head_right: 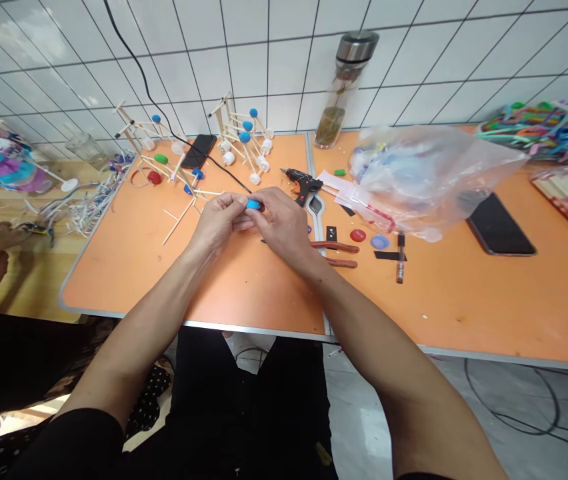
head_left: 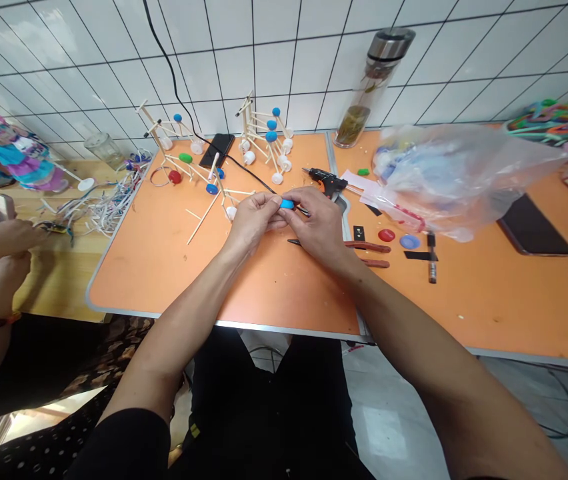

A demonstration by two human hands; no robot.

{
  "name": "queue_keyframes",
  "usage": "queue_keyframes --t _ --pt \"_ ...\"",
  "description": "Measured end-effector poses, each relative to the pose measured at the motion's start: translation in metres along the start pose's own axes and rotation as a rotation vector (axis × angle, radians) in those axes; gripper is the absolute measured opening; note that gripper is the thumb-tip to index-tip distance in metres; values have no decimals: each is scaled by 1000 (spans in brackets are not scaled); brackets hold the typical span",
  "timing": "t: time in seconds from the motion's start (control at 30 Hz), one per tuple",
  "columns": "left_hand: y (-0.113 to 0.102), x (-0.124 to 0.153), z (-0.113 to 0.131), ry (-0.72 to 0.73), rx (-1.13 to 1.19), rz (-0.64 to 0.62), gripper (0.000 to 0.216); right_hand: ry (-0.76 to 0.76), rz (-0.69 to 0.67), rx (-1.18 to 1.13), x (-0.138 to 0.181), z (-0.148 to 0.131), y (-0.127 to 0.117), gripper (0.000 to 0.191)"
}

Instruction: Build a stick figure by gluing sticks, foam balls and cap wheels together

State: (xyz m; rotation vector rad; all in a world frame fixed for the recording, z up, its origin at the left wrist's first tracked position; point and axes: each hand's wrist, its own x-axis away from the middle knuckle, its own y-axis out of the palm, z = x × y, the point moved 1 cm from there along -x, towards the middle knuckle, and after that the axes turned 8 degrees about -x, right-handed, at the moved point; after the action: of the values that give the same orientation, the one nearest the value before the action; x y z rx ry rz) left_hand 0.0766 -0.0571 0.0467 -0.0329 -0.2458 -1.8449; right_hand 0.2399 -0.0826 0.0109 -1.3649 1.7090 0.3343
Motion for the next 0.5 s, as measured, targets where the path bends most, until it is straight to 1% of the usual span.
queue_keyframes --t 0.23,0.33,0.43,0.5 --pt "1 0 -1 4 -23 9 20 14 -19 18 1 1 0 13" --pt "1 1 2 -13 -33 33 22 27 -28 14 0 1 0 15" --pt "0 1 5 -19 -40 57 23 81 1 -43 -1 1 -1 19" --pt "-1 1 7 17 -71 50 20 144 22 -89 -2 3 -2 20"
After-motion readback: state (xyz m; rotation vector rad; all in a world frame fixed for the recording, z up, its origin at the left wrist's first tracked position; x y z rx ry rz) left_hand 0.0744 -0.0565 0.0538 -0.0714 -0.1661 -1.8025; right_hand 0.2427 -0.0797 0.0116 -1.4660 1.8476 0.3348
